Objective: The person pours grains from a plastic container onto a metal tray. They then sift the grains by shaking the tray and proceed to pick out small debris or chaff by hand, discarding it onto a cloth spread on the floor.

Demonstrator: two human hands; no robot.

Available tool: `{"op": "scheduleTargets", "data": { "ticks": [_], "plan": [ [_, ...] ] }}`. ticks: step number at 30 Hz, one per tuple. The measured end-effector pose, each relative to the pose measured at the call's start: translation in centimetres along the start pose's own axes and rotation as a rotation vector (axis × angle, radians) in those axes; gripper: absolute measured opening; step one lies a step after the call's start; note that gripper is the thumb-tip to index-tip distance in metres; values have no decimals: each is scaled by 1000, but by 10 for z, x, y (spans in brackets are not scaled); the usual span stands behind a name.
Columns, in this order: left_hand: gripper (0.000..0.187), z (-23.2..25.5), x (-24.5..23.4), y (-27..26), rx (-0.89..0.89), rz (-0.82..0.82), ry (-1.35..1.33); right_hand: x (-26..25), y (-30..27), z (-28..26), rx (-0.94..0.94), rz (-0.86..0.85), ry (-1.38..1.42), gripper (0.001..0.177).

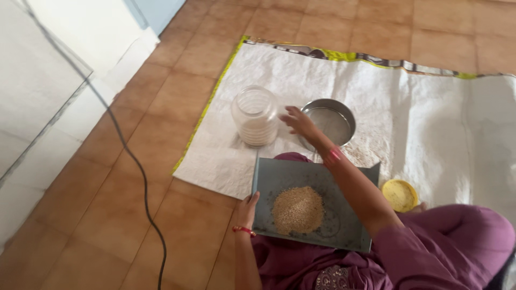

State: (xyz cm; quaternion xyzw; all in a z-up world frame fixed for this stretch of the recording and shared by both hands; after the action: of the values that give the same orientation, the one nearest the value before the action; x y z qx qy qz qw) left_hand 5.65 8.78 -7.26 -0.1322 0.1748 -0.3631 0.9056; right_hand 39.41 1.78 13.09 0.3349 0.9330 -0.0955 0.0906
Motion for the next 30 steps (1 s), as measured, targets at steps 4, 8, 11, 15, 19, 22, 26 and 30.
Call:
{"op": "scheduleTargets", "data": {
  "ticks": [4,8,11,15,19,22,26,30],
  "plan": [
    [87,-1,-2,2,7,-70,-78,-137,-168,83,-26,602,50,71],
    [85,11,5,12,142,-98,-229,-200,-328,168,-211,928,61,68],
    [81,31,66,26,208,-110,-128,-194,-355,256,240,721,356,87],
    [83,69,181,38,230,-250,-165,-225,-360,272,342,689,693,91],
    [87,100,215,57,139,-321,-231,-261,-340,257,279,633,536,93],
    [88,121,218,82,-19,-414,-464,-273,-313,262,327,528,305,85],
    [88,130,278,82,-153,-803,-879,-338,-318,303,469,721,488,53],
    [67,95,340,102,-407,-734,-791,-395,-336,311,151,862,771,41]
  ]
}}
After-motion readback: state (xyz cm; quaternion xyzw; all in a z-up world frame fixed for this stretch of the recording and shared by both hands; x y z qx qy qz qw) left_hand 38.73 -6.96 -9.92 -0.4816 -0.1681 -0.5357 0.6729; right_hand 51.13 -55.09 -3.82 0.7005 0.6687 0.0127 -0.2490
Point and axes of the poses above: each hand's wrist, its own y-axis towards the middle knuckle, its own x-axis out of the palm, z = x × y, the point moved 10 cm from there along y, towards the middle knuckle
